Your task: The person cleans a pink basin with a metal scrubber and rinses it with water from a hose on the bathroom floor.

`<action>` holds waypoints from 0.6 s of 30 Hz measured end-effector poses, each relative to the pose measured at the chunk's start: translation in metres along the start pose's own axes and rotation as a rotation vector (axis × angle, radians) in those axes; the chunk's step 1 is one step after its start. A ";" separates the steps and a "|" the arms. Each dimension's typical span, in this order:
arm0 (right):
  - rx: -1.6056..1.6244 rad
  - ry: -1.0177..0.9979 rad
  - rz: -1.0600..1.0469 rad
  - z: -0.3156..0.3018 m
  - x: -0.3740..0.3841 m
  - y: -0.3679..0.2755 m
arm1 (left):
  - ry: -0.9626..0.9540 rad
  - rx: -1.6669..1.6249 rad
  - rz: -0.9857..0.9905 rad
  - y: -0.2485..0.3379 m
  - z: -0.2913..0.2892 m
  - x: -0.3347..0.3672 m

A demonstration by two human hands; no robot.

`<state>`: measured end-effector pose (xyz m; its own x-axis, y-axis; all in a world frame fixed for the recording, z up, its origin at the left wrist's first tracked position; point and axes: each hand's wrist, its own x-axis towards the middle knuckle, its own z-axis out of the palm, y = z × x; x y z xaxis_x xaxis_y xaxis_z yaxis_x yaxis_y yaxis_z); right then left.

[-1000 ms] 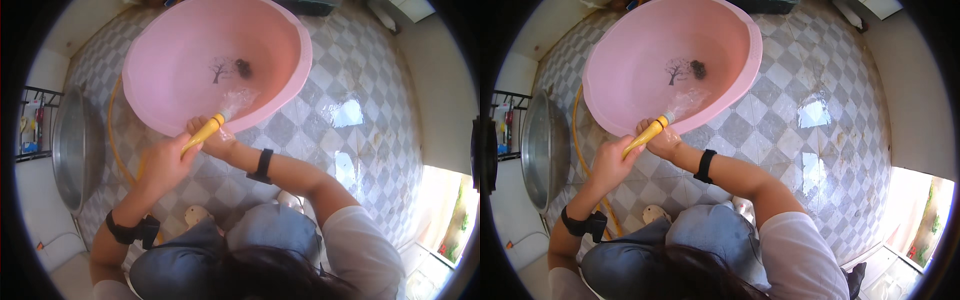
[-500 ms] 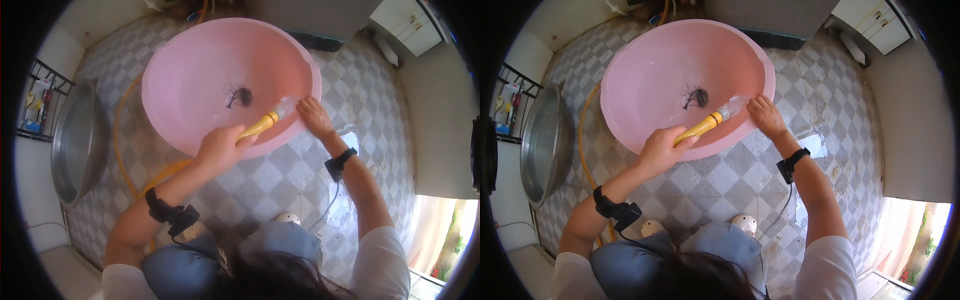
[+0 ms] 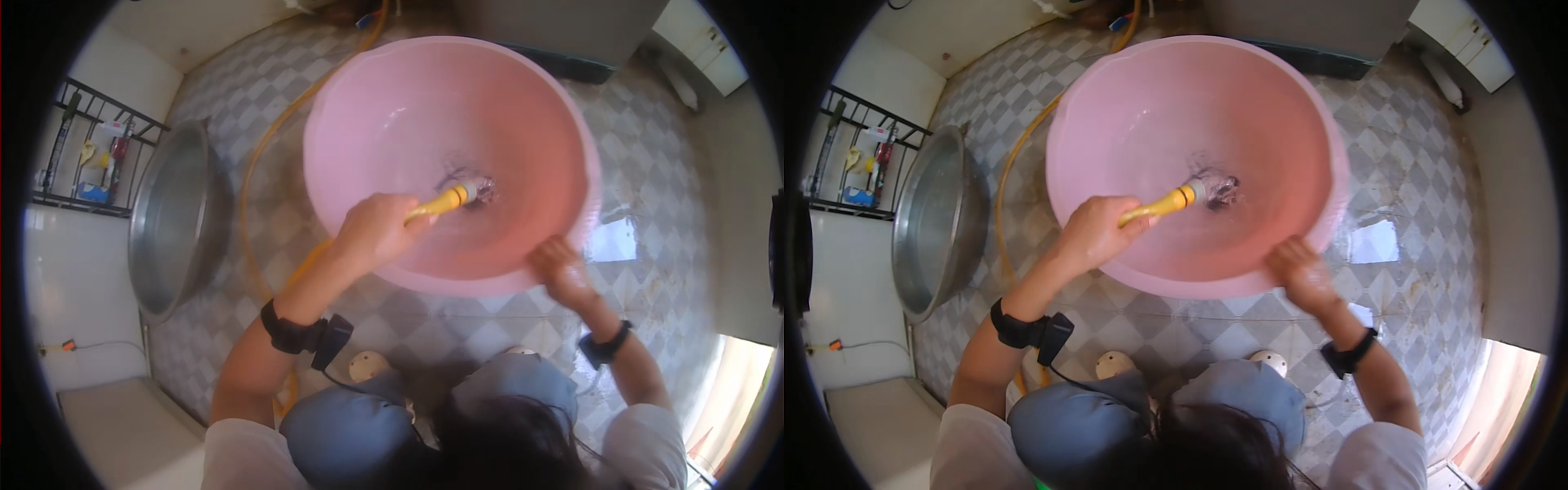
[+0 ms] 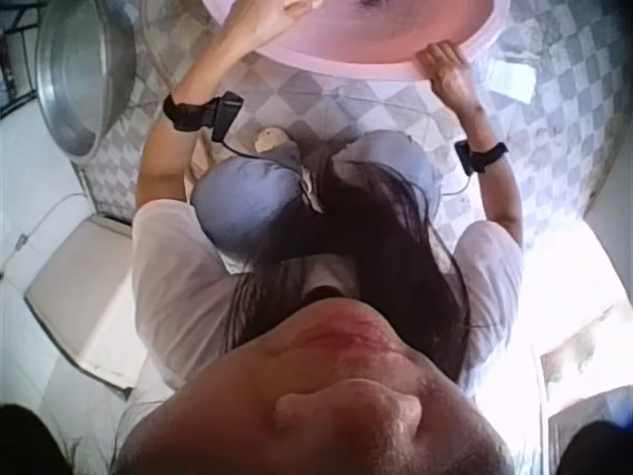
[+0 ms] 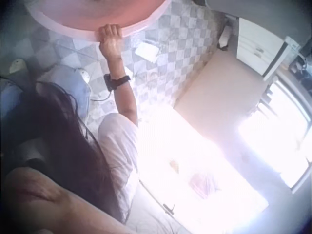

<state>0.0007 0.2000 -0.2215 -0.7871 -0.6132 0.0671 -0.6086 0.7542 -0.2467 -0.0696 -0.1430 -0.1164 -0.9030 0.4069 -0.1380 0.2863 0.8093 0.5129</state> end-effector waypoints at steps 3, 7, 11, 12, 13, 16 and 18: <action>-0.054 0.048 0.083 -0.020 -0.057 0.065 | -0.008 -0.045 -0.086 -0.022 -0.018 0.003; -0.240 0.089 0.087 -0.060 -0.091 0.131 | 0.112 0.056 -0.063 -0.058 -0.022 0.014; -0.180 -0.175 0.276 -0.073 -0.061 0.183 | 0.338 0.099 -0.074 -0.082 -0.007 0.036; -0.277 -0.400 0.403 -0.082 -0.022 0.171 | 0.386 0.196 -0.075 -0.087 -0.001 0.042; -0.367 -0.629 0.513 -0.082 0.020 0.154 | 0.432 0.298 -0.087 -0.091 0.005 0.045; -0.086 -0.567 0.447 0.037 0.049 0.168 | 0.488 0.343 -0.159 -0.094 0.014 0.077; -0.267 -0.722 0.460 0.053 0.088 0.090 | 0.543 0.366 -0.207 -0.121 0.010 0.084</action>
<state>-0.1179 0.2019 -0.2894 -0.7583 -0.1674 -0.6301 -0.3227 0.9361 0.1397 -0.1767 -0.2031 -0.1984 -0.9560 0.0361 0.2911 0.0945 0.9774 0.1893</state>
